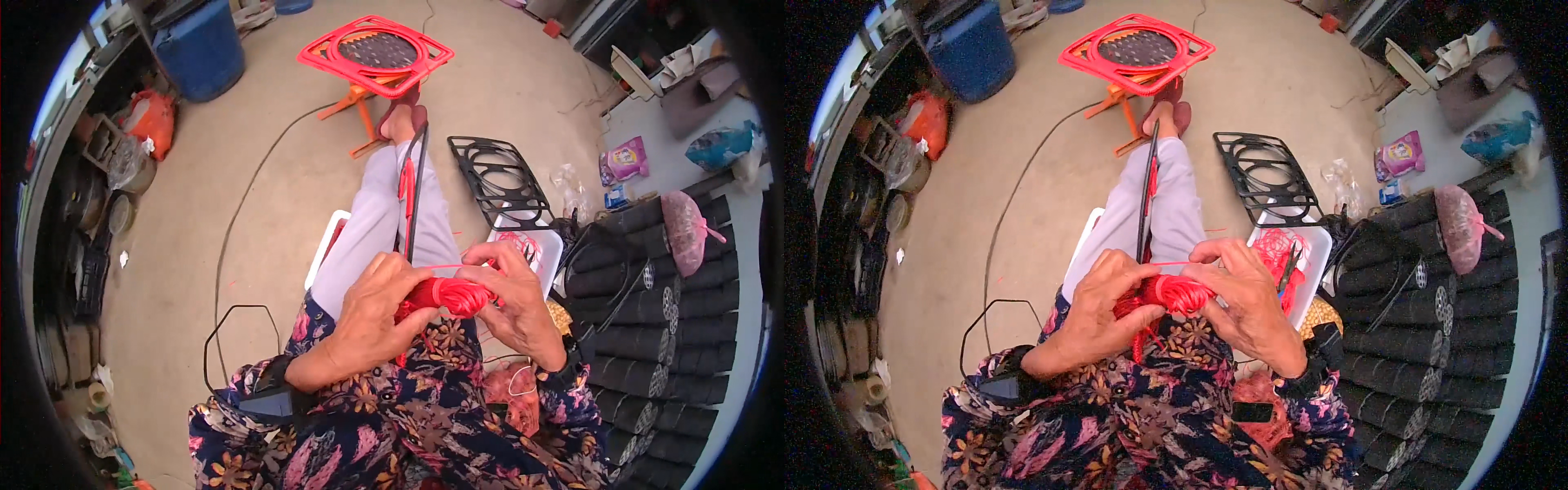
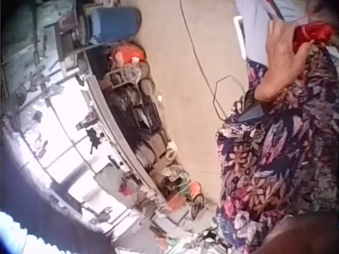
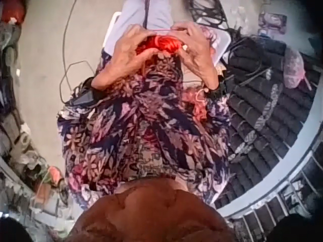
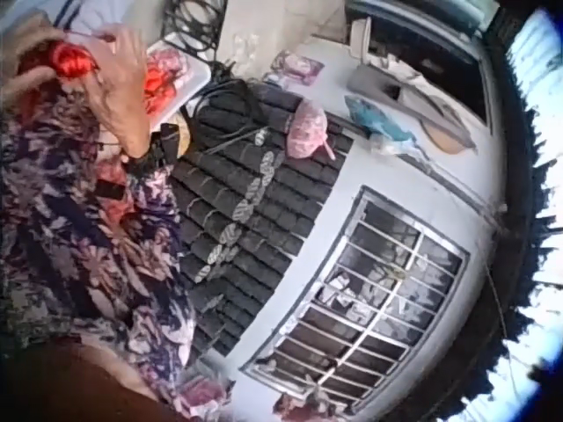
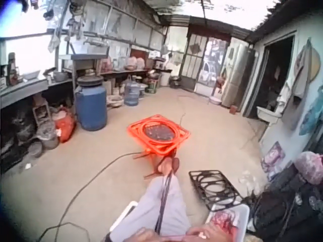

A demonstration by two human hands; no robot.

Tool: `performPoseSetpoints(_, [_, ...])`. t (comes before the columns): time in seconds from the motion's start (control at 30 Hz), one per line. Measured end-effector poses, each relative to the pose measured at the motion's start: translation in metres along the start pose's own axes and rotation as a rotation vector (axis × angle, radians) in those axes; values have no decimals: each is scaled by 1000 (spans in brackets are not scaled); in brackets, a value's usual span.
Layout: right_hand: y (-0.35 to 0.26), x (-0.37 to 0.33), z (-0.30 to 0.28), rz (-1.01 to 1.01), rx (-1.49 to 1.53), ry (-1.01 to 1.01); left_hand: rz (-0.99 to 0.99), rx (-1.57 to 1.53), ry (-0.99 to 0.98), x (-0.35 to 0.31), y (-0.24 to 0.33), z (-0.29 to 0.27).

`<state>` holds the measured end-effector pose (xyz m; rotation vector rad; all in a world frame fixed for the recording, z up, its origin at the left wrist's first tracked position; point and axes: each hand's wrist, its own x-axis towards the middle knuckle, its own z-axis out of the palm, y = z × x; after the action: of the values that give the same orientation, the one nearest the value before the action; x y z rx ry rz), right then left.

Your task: The person is seen wrapping a red plastic frame with a red plastic cord.

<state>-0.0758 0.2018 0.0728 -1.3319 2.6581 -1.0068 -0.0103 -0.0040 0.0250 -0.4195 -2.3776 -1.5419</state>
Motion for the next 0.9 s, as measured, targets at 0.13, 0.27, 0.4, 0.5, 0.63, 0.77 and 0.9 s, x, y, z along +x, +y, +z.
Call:
performPoseSetpoints(0.13, [3, -5, -1, 10, 33, -3, 69, 81, -83, 11, 6, -2])
performPoseSetpoints(0.27, [-5, 4, -3, 149, 296, 94, 34, -7, -65, 10, 1, 1])
performPoseSetpoints(0.4, [7, -8, 0, 202, 170, 149, -30, -243, 99, 7, 7, 1])
performPoseSetpoints(0.5, [-15, -1, -3, 239, 124, 337, -117, -344, 121, 10, 11, -4])
performPoseSetpoints(0.63, [-30, 11, -2, 157, 160, 301, -82, -236, 142, 15, 16, -9])
performPoseSetpoints(0.77, [-40, 24, 16, 219, 415, 132, 97, -102, 198, 23, 26, -3])
performPoseSetpoints(0.9, [-17, 35, 21, 330, 838, 244, 34, -115, 250, 27, 17, -8])
